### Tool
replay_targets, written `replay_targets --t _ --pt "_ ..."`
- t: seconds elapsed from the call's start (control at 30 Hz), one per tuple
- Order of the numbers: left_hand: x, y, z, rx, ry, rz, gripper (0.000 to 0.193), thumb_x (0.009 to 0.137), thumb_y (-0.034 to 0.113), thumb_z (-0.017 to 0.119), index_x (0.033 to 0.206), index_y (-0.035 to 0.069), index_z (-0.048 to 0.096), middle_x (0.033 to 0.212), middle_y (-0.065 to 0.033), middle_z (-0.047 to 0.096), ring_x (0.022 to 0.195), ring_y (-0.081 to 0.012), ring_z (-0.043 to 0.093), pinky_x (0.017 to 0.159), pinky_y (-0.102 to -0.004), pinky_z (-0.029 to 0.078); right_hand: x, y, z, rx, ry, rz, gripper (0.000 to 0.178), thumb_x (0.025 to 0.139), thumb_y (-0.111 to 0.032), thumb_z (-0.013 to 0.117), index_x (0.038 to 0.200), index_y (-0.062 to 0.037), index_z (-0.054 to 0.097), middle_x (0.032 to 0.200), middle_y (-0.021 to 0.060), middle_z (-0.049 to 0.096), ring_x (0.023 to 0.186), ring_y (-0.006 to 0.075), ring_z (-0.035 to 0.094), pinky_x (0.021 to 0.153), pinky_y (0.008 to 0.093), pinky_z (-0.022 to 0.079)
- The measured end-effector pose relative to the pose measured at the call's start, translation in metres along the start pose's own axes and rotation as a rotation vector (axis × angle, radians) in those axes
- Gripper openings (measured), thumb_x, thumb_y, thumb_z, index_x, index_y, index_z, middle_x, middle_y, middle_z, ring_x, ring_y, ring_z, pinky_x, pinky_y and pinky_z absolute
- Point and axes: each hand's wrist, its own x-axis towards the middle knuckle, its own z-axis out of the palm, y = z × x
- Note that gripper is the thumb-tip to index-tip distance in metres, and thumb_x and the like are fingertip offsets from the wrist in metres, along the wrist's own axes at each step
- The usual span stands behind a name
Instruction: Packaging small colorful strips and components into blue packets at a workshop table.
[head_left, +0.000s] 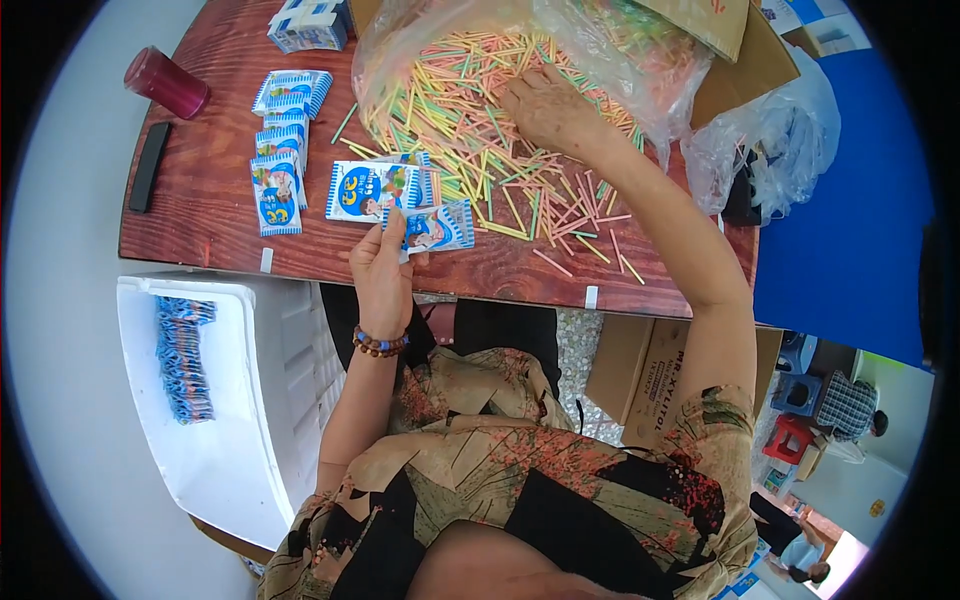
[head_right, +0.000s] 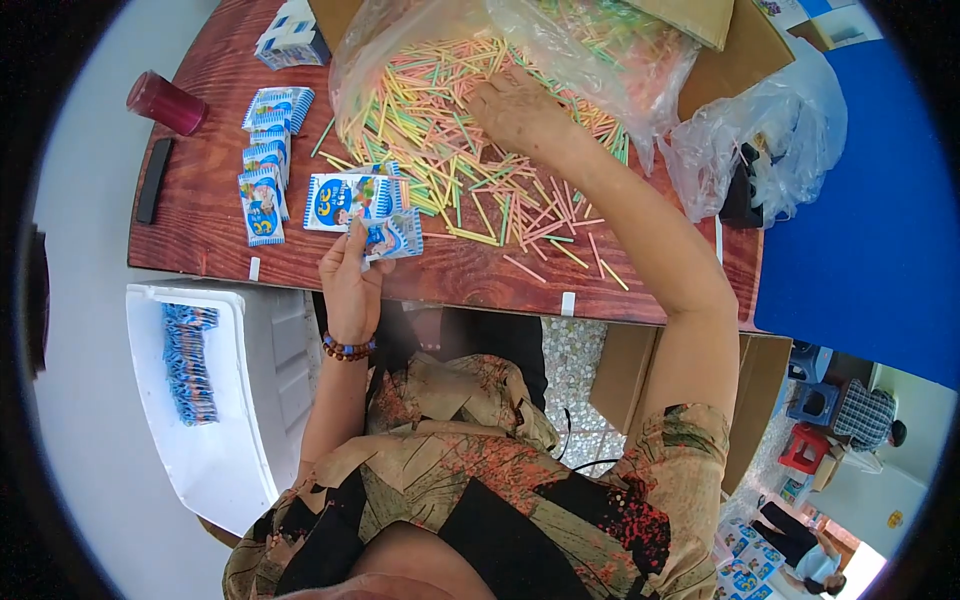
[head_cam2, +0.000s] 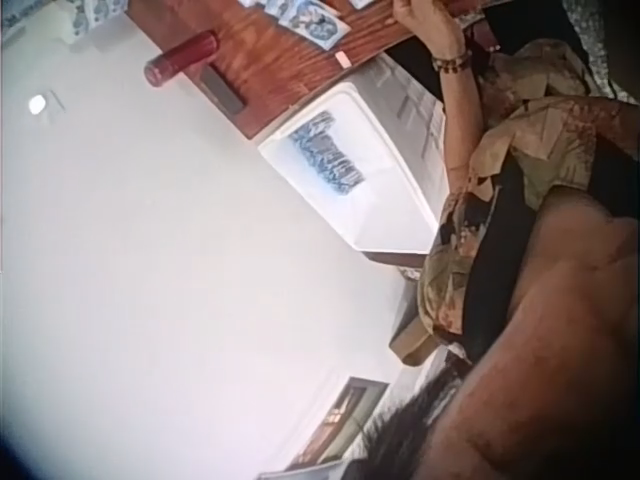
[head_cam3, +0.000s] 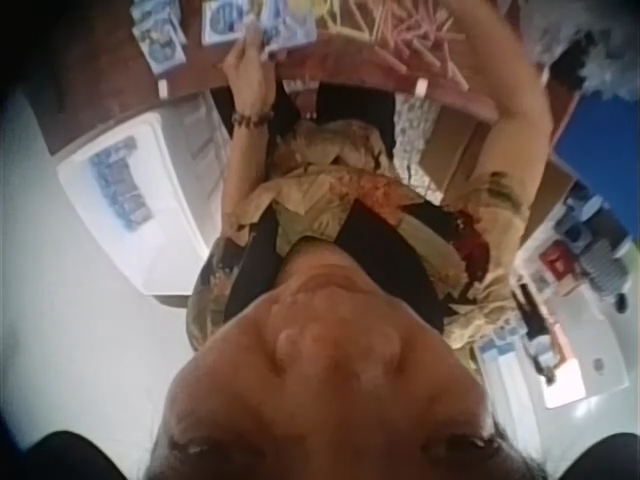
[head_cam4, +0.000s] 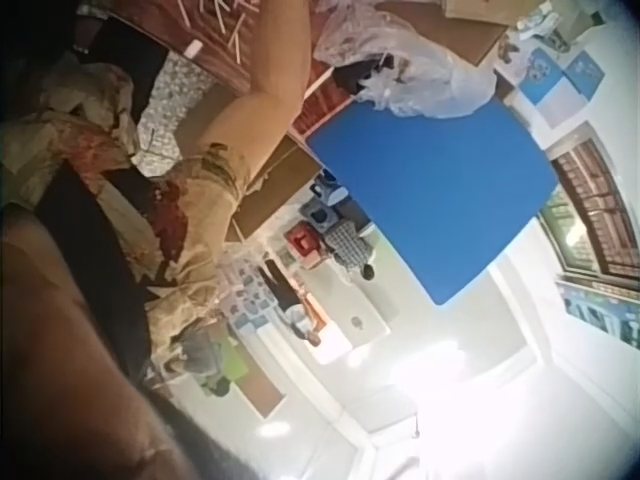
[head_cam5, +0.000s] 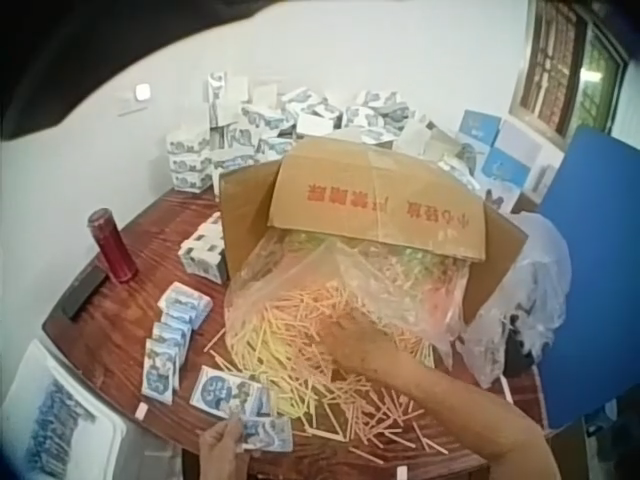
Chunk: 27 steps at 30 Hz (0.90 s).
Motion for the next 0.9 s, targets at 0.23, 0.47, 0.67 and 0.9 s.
replay_targets --t 0.23,0.47,0.67,0.9 --pt "-0.002 0.001 -0.005 -0.023 -0.016 0.004 0.018 0.095 0.022 0.058 0.09 0.006 0.066 0.083 0.0022 0.065 0.07 -0.0053 0.059 0.054 -0.0214 0.044 -0.014 0.01 0.006 0.237 0.055 0.152 0.021 0.079 -0.006 0.055 0.099 -0.0013 0.052 0.095 0.0152 0.06 0.099 0.0316 0.056 0.092 0.0426 0.037" --pt "0.001 -0.004 -0.012 -0.002 -0.038 -0.01 0.019 0.097 0.021 0.054 0.096 0.005 0.064 0.088 -0.0015 0.067 0.072 -0.0085 0.059 0.059 -0.0252 0.046 -0.017 0.006 0.003 0.435 0.131 0.386 0.027 0.084 -0.004 0.047 0.109 -0.0004 0.052 0.094 0.0194 0.064 0.088 0.0363 0.06 0.086 0.0447 0.04" --pt "-0.002 -0.004 -0.008 -0.019 -0.038 -0.017 0.019 0.095 0.022 0.058 0.09 0.005 0.066 0.084 0.0004 0.065 0.07 -0.0063 0.057 0.056 -0.0235 0.044 -0.017 -0.004 0.006 1.446 0.485 0.7 0.021 0.094 -0.005 0.048 0.113 0.0023 0.052 0.093 0.0111 0.061 0.086 0.0211 0.061 0.082 0.0334 0.049" --pt "-0.002 -0.004 -0.008 -0.013 -0.039 -0.015 0.019 0.095 0.022 0.058 0.091 0.005 0.067 0.084 0.0 0.066 0.07 -0.0067 0.057 0.057 -0.0237 0.044 -0.011 -0.027 0.018 2.259 0.722 0.67 0.02 0.096 -0.012 0.049 0.109 0.0029 0.054 0.096 0.0085 0.061 0.09 0.0181 0.06 0.082 0.0316 0.048"
